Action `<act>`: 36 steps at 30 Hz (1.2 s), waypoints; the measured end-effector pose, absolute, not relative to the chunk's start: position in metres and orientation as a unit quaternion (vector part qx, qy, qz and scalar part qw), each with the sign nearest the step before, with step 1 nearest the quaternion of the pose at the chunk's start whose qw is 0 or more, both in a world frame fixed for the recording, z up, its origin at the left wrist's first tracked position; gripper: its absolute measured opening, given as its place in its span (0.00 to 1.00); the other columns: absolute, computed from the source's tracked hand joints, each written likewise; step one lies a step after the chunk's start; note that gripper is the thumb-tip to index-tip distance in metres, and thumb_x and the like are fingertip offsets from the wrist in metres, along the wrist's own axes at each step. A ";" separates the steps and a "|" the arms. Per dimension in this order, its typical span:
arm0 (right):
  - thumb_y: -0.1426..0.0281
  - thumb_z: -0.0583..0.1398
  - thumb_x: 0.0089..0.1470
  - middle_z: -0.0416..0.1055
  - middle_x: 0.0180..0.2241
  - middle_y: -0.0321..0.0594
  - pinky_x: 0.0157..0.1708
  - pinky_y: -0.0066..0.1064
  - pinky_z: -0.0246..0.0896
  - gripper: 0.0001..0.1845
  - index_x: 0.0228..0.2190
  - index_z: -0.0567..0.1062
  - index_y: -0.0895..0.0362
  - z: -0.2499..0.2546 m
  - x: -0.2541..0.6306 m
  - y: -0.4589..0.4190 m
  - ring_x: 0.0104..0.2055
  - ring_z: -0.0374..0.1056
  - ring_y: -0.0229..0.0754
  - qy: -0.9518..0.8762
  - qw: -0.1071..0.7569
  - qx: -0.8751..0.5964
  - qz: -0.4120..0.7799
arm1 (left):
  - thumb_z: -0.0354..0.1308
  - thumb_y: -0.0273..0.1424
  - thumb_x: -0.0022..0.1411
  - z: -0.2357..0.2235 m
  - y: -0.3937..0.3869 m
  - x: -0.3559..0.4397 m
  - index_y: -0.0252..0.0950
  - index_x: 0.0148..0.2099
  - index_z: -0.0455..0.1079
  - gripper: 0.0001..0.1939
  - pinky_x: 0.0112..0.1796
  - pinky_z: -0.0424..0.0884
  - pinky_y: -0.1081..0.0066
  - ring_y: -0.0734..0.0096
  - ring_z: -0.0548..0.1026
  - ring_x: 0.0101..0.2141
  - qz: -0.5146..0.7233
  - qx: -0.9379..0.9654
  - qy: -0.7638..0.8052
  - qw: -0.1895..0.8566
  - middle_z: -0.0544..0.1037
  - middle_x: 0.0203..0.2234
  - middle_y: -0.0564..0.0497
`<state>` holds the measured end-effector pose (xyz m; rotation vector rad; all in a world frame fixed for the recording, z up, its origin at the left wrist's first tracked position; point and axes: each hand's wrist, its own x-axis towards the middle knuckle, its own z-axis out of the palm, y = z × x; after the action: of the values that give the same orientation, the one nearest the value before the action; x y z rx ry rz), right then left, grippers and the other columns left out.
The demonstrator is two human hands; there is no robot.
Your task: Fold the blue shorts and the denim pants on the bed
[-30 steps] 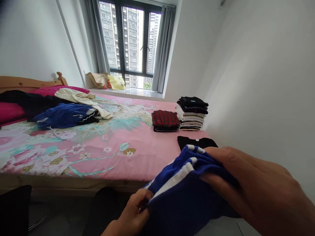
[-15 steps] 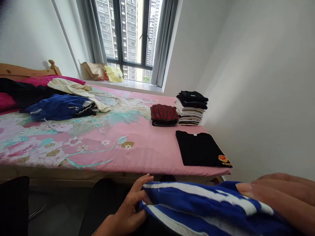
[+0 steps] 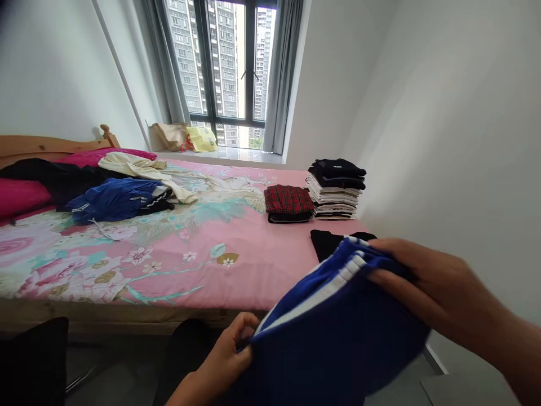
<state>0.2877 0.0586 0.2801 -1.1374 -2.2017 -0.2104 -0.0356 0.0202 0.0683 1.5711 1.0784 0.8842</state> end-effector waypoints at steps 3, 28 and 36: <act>0.58 0.52 0.59 0.75 0.38 0.39 0.30 0.31 0.66 0.16 0.48 0.69 0.45 0.273 0.269 0.105 0.35 0.72 0.43 -0.859 0.286 -0.422 -0.052 | 0.47 0.23 0.53 0.085 0.052 -0.072 0.37 0.40 0.70 0.14 0.32 0.64 0.73 0.71 0.71 0.30 0.319 0.706 0.489 0.400 0.76 0.28 0.53; 0.49 0.47 0.55 0.68 0.50 0.50 0.51 0.37 0.58 0.32 0.49 0.66 0.59 -0.037 0.239 0.180 0.52 0.64 0.48 -0.593 0.280 -0.688 0.309 | 0.44 0.25 0.63 -0.029 0.096 -0.178 0.44 0.58 0.64 0.23 0.58 0.47 0.49 0.61 0.57 0.61 0.169 0.739 0.646 -0.087 0.63 0.60 0.49; 0.46 0.55 0.47 0.71 0.21 0.42 0.29 0.36 0.57 0.26 0.19 0.70 0.56 -0.026 0.225 0.207 0.28 0.68 0.49 -0.573 0.219 -0.710 0.346 | 0.47 0.35 0.63 -0.034 0.115 -0.178 0.43 0.58 0.64 0.22 0.57 0.46 0.41 0.52 0.56 0.61 0.145 0.628 0.764 -0.041 0.62 0.61 0.46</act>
<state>0.2251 0.2075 -0.0259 -1.9660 -1.5845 0.9574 -0.1781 0.1147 -0.0339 2.0247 2.4644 0.4675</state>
